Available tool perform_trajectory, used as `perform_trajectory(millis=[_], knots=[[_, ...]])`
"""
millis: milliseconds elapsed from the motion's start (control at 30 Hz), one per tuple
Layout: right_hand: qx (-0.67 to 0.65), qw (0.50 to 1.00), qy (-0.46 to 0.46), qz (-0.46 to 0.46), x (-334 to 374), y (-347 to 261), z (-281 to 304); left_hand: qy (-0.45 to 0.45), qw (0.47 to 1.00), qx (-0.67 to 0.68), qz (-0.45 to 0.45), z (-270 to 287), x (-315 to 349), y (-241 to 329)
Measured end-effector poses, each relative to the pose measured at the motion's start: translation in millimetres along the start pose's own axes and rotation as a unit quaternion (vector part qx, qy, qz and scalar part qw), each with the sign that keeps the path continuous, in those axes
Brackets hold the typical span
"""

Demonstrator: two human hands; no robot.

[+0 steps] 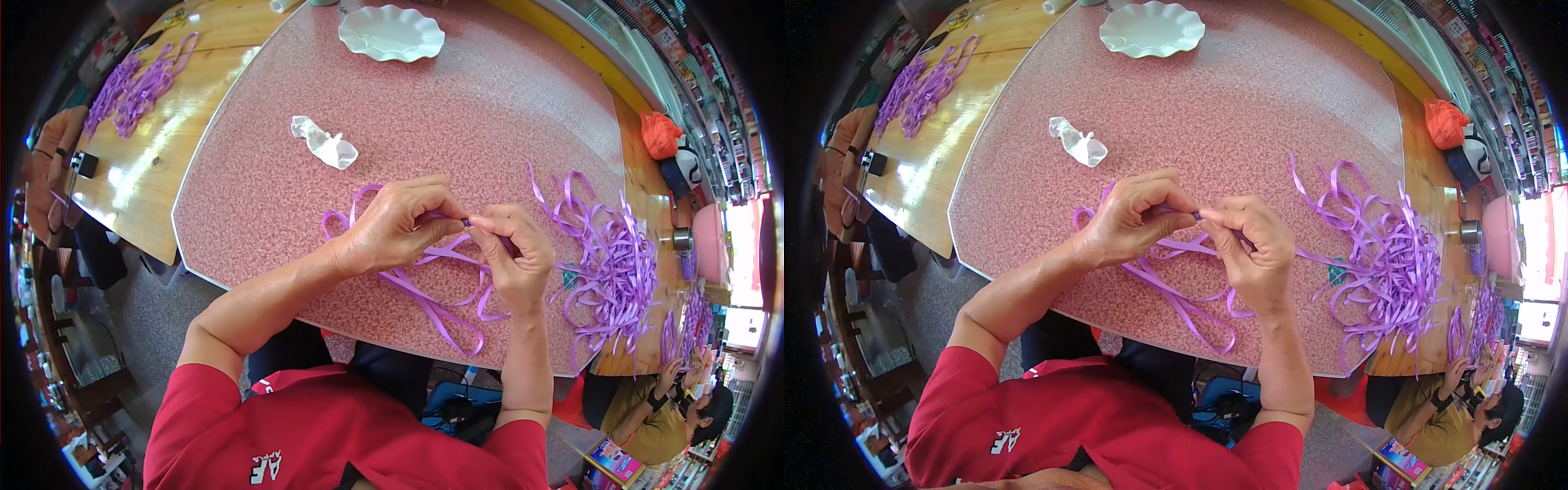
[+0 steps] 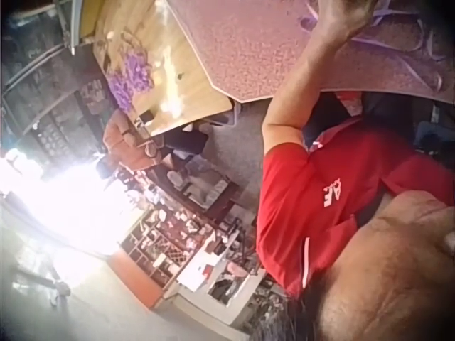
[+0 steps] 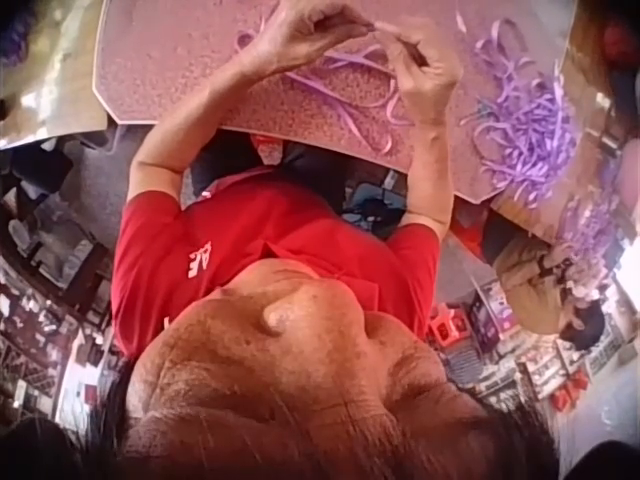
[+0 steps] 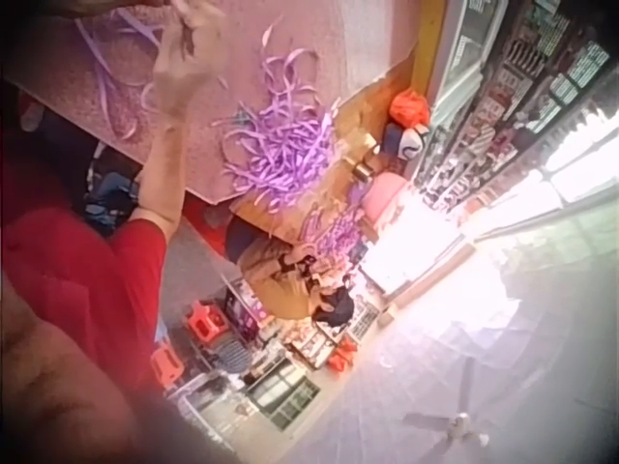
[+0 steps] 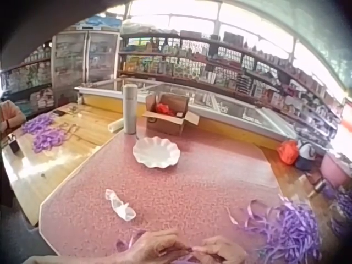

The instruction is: Untangling and organizing purple ribbons on a table.

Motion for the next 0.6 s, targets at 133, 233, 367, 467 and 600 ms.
perform_trajectory(millis=[133,233,367,467,600], knots=[[0.002,1.0,0.007,0.002,-1,-1,-2,0.007,0.997,0.046,0.062,-4,3,-9],[0.005,0.999,0.031,0.015,-3,-2,-7,0.022,0.991,0.086,0.103,-4,4,-20],[-0.139,0.979,0.085,-0.119,3,17,-13,0.036,0.982,0.127,0.135,0,6,-24],[-0.122,0.98,0.079,-0.137,6,18,-8,0.052,0.976,0.158,0.14,-2,6,-21],[-0.05,0.996,0.066,-0.039,5,7,-3,0.027,0.986,0.106,0.124,-4,8,-19]])
Point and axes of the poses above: each hand's wrist, its own x-axis away from the middle knuckle, its own z-axis out of the back of the hand, y = z × x, the point moved 8 cm from there along -x, towards the middle knuckle, and after that the axes turned 8 degrees about y, right-handed, at the moved point
